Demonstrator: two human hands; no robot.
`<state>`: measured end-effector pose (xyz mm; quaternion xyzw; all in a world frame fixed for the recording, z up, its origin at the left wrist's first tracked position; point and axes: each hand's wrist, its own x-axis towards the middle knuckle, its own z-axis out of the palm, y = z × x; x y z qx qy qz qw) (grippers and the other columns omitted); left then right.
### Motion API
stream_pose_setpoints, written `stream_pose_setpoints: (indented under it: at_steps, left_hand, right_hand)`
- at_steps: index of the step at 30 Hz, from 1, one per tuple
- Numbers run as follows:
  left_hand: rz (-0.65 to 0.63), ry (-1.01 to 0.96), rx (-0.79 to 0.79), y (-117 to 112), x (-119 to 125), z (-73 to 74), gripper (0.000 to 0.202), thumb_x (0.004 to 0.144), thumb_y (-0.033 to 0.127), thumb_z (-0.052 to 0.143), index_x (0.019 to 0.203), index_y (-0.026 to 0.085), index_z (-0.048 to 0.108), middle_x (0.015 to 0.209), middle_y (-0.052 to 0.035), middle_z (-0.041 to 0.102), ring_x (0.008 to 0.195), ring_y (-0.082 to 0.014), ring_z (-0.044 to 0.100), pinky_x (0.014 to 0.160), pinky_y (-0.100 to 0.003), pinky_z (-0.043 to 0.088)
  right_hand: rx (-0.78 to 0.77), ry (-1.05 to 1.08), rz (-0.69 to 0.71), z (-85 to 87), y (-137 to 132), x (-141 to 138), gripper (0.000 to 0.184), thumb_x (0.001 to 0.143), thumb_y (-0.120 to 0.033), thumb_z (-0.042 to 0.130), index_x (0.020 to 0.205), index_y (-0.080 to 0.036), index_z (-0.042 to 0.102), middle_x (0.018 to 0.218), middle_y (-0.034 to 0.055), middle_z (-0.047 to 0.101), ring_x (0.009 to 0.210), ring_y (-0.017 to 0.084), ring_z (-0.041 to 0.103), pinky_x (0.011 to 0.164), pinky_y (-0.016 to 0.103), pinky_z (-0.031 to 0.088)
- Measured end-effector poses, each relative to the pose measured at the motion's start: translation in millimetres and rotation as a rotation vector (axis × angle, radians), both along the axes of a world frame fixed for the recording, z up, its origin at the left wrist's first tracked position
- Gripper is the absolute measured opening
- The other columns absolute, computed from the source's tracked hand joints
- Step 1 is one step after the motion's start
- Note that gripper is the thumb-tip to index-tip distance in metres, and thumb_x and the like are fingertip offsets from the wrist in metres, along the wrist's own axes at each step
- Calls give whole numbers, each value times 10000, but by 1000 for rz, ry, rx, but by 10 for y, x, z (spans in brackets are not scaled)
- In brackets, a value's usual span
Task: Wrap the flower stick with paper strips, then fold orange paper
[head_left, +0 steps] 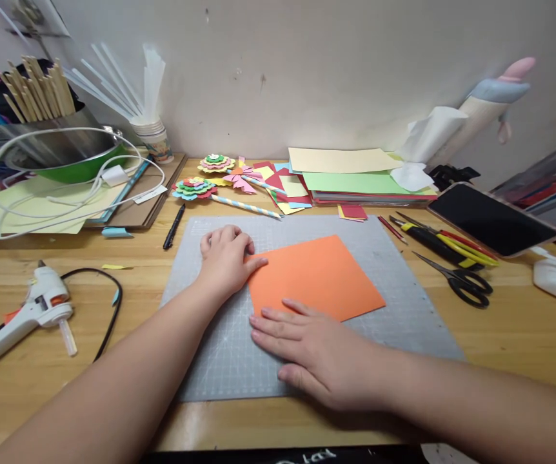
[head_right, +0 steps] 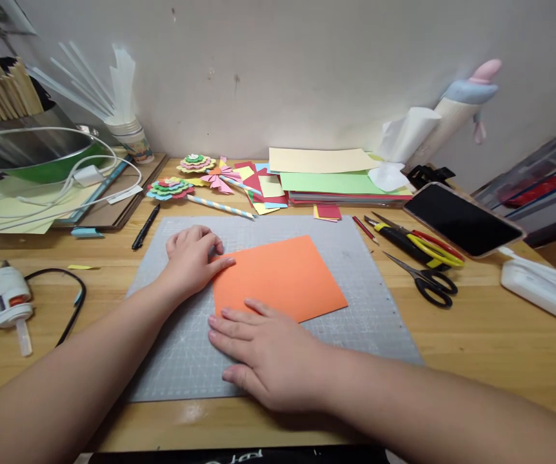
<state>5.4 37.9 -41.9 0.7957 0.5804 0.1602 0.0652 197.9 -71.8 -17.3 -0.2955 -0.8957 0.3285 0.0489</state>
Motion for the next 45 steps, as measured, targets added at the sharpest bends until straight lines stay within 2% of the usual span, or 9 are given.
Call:
stream_pose_setpoints:
  at_steps: [6, 11, 15, 18, 24, 30, 37, 41, 45]
  left_hand:
    - [-2, -6, -13, -8, 0, 1, 280, 740, 494, 681, 813, 240, 588, 1086, -49, 532, 1103, -260, 436, 1011, -472, 217]
    - [-13, -1, 12, -6, -7, -7, 265, 742, 480, 681, 809, 240, 591, 1073, -49, 538, 1096, -264, 445, 1009, -478, 225]
    - [-14, -2, 3, -7, -5, 5, 254, 750, 476, 670, 806, 241, 594, 1083, -51, 538, 1111, -268, 441, 1017, -484, 215]
    - [-8, -4, -9, -9, 0, 20, 245, 757, 471, 663, 807, 241, 598, 1089, -54, 538, 1118, -269, 439, 1019, -485, 213]
    - [-27, -18, -15, -9, -2, 33, 250, 757, 472, 661, 815, 237, 599, 1090, -65, 534, 1114, -276, 438, 1011, -497, 218]
    - [-29, -26, -21, -5, -8, 21, 250, 755, 470, 663, 805, 237, 590, 1100, -62, 526, 1121, -271, 428, 1020, -497, 199]
    - [-31, -34, -22, -8, -8, 26, 243, 762, 468, 653, 807, 237, 596, 1077, -60, 525, 1117, -273, 431, 1018, -499, 205]
    - [-25, -34, -25, -10, -9, 33, 240, 761, 466, 652, 812, 238, 597, 1080, -61, 525, 1112, -276, 432, 1015, -498, 213]
    - [-20, -31, -28, -5, -10, 32, 247, 756, 475, 651, 802, 239, 594, 1079, -62, 525, 1101, -278, 435, 1013, -504, 215]
  right_hand:
    - [-13, -12, -51, 37, -340, 4, 494, 981, -358, 331, 1433, -161, 368, 1505, 37, 298, 1407, 166, 220, 1177, 374, 126]
    - [116, -51, -102, -53, -520, -83, 507, 981, -369, 326, 1436, -150, 368, 1506, 63, 293, 1398, 210, 248, 1167, 420, 172]
    - [300, -5, -244, -158, -626, -207, 454, 963, -261, 350, 1342, -45, 475, 1408, 124, 471, 1320, 244, 408, 1123, 439, 308]
    - [426, 92, -356, -225, -672, -283, 414, 931, -166, 375, 1291, 5, 490, 1303, 157, 577, 1243, 241, 504, 1081, 442, 384]
    - [416, 184, -479, -219, -698, -267, 394, 890, -111, 401, 1274, -70, 480, 1213, 132, 646, 1146, 206, 589, 1029, 454, 443]
    - [354, 173, -546, -215, -715, -168, 361, 895, -123, 421, 1244, -149, 507, 1179, 83, 669, 1121, 201, 602, 1050, 505, 385]
    - [421, 82, -692, -196, -707, 49, 285, 909, -177, 459, 1170, -239, 554, 977, -6, 712, 1157, 228, 571, 1083, 561, 208]
    - [458, -1, -744, -188, -715, 239, 271, 921, -200, 434, 1158, -248, 557, 933, 6, 694, 1123, 237, 588, 1090, 573, 135]
    - [500, -113, -794, -216, -713, 484, 238, 930, -244, 406, 1129, -230, 537, 987, 48, 684, 1063, 256, 616, 1087, 604, 112]
